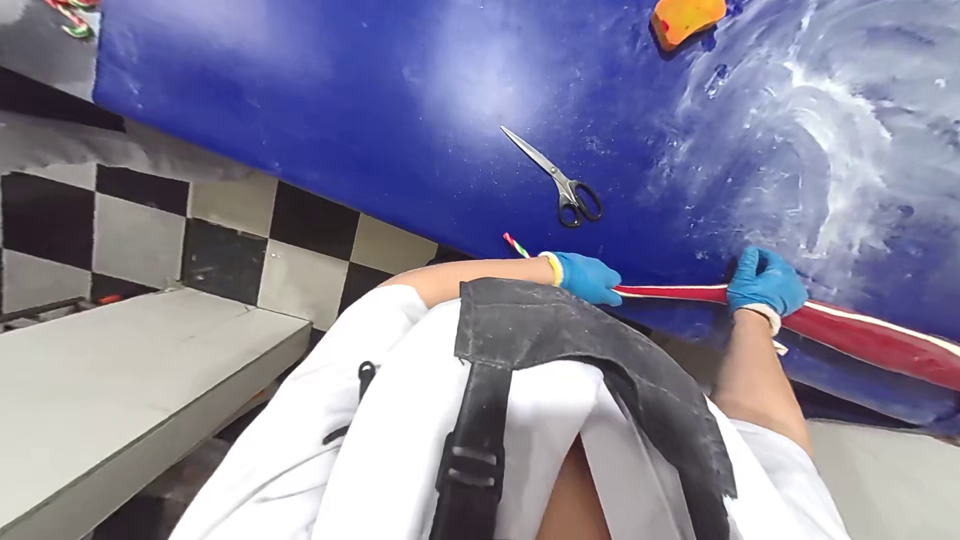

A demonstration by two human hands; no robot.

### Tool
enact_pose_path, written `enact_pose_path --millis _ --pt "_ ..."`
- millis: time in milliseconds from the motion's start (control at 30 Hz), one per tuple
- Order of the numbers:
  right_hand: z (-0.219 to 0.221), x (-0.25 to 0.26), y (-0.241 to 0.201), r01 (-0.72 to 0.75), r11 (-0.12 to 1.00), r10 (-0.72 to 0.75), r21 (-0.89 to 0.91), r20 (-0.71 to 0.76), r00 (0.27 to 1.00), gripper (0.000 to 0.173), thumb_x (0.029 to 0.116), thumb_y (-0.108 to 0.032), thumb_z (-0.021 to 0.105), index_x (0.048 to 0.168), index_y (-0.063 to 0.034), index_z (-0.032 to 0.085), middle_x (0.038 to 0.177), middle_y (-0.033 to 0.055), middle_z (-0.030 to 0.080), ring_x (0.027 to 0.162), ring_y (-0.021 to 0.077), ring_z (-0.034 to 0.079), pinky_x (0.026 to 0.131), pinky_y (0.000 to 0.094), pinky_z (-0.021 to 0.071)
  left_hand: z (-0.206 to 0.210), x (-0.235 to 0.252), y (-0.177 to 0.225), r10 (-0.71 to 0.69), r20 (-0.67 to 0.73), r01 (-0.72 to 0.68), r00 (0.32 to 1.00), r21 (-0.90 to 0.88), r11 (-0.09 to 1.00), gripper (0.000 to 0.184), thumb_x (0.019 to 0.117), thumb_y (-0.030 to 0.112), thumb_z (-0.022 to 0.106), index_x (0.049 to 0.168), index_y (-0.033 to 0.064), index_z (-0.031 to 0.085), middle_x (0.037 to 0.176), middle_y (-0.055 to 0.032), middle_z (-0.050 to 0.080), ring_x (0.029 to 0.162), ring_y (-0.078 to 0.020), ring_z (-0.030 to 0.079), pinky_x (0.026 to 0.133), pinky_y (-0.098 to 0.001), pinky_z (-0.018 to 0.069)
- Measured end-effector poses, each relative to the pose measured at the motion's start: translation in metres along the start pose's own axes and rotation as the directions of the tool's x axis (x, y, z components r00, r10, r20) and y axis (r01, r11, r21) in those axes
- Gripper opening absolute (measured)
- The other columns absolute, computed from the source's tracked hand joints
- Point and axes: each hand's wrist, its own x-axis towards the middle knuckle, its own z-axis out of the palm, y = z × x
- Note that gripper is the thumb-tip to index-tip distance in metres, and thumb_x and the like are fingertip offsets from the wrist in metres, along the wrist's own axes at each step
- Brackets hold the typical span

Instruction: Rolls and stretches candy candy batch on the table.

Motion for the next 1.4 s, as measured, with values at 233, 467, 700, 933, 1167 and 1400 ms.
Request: enact_pose_path --millis 233,467,700,933,1167,1400 --pt "-0.024 -0.028 -0.141 0.445 0.885 -0.452 0.135 0.027 0.892 0.091 0.0903 -0.074 0.054 0.159 -0.0169 0.036 0.158 0.0187 0.045 0.146 0.0424 0.042 0.114 0.0698 0.0339 -0.022 -0.103 -0.117 -0.300 -0.083 0.271 0.950 -0.256 0.928 0.044 0.1099 0.040 0.043 0.119 0.0075 0.071 0.110 -0.0120 0.072 0.104 -0.0248 0.068 0.098 -0.0531 0.0511" --pt "-0.013 -0.066 -0.287 0.842 0.510 -0.838 0.175 -0.121 0.532 0.063 0.0956 -0.057 0.052 0.149 -0.0236 0.054 0.154 0.0112 0.053 0.145 0.0347 0.046 0.119 0.0601 0.0307 0.025 -0.148 -0.124 -0.596 -0.764 0.810 0.248 -0.174 0.560 0.044 0.1051 0.040 0.048 0.127 0.0068 0.065 0.127 -0.0246 0.064 0.118 -0.0460 0.062 0.095 -0.0683 0.0495" --pt "-0.032 -0.051 -0.160 0.863 0.482 -0.875 0.153 0.020 0.485 0.079 0.0927 -0.073 0.050 0.151 -0.0197 0.051 0.144 0.0134 0.060 0.134 0.0384 0.054 0.113 0.0625 0.0372 0.060 -0.008 -0.114 -0.364 -0.924 0.749 0.116 -0.159 0.643 0.097 0.0977 0.073 0.031 0.161 0.0002 0.026 0.168 -0.0245 0.022 0.158 -0.0442 0.013 0.122 -0.0730 0.0019" --pt "-0.002 -0.083 -0.059 0.652 0.751 -0.652 0.104 0.271 0.708 0.079 0.0845 -0.069 0.066 0.149 -0.0233 0.055 0.138 0.0197 0.061 0.125 0.0434 0.058 0.104 0.0642 0.0431 -0.057 0.023 -0.130 -0.419 -0.906 0.761 -0.054 -0.309 0.570 0.093 0.0969 0.074 0.027 0.166 0.0124 0.017 0.170 -0.0251 0.012 0.158 -0.0463 0.005 0.120 -0.0759 -0.0024" --pt "-0.030 -0.076 -0.074 0.614 0.765 -0.626 0.197 0.454 0.634 0.046 0.0958 -0.046 0.065 0.125 -0.0104 0.066 0.122 0.0172 0.069 0.117 0.0373 0.064 0.101 0.0616 0.0468 -0.039 0.066 -0.038 0.035 -0.838 0.373 0.545 0.280 0.884 0.068 0.0990 0.059 0.052 0.148 0.0115 0.053 0.140 -0.0193 0.062 0.131 -0.0376 0.057 0.109 -0.0585 0.0442" --pt "-0.024 -0.078 -0.106 0.559 0.829 -0.448 -0.004 0.593 0.669 0.050 0.0883 -0.059 0.069 0.115 -0.0161 0.070 0.108 0.0167 0.073 0.107 0.0396 0.068 0.089 0.0656 0.0497 0.022 0.070 -0.011 -0.090 -0.293 0.168 0.952 0.254 0.952 0.047 0.1086 0.044 0.041 0.122 0.0043 0.062 0.114 -0.0198 0.070 0.111 -0.0394 0.068 0.090 -0.0632 0.0539"
